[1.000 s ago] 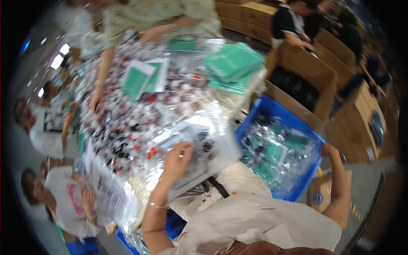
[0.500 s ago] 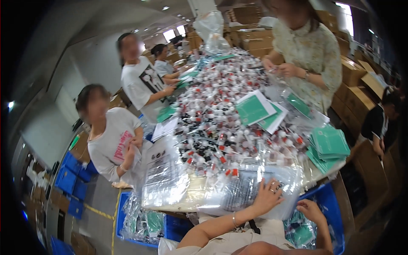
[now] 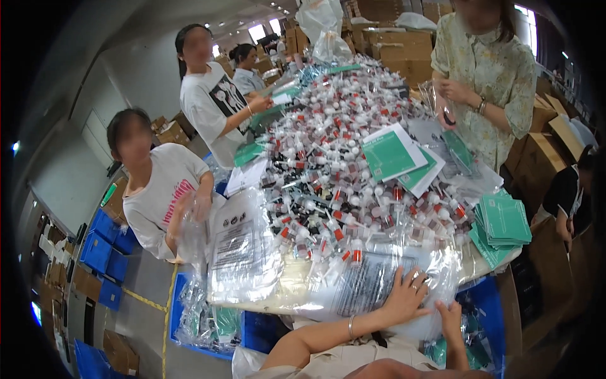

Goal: Packing small electronic accessories into plastic bags with manuals on a factory assembly line.

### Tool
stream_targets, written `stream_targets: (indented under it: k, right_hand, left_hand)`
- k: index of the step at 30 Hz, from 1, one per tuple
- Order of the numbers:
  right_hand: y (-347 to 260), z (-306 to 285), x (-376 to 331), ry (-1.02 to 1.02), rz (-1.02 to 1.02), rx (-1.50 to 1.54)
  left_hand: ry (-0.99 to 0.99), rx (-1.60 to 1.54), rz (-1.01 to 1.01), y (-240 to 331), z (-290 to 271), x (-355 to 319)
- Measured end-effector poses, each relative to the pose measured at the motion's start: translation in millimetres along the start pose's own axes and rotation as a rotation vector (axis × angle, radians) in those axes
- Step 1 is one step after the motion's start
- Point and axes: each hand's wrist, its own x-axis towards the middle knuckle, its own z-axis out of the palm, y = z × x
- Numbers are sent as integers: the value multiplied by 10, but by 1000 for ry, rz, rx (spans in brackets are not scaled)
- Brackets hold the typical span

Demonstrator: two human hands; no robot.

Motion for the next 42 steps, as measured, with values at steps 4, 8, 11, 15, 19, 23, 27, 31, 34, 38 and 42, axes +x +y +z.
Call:
stream_targets:
  k: [4,8,11,15,19,23,27,31,34,38,42]
  right_hand:
    - [-21,55,14,30,-12,-110]
    - [87,-71,-19,13,-25,-90]
    - [27,-322,-79,36,-143,-312]
    - [-438,10,-168,456,-483,-496]
    - [-570,220,-182,179,-577,-658]
    - [-637,394,-132,112,-423,-504]
    - [-790,245,-134,-48,-229,-641]
    - [-752,131,-82,-230,-56,-333]
    - [-740,235,-59,-298,104,-168]
    - [-655,571,-6,-254,78,2]
    - [-537,767,168,-314,-80,-3]
  left_hand:
    - [34,60,30,-35,72,25]
    - [25,26,22,-22,90,-12]
    - [29,13,65,-10,94,-41]
    - [-3,-111,73,-133,92,9]
    - [5,-225,-1,-139,-2,26]
    - [156,-313,-16,-136,28,54]
    - [133,-333,-9,-110,27,73]
    - [94,-293,15,-84,-112,86]
    - [74,-331,56,-117,-195,75]
    - [75,-435,-58,-4,-498,73]
    - [-88,-569,-295,16,-748,16]
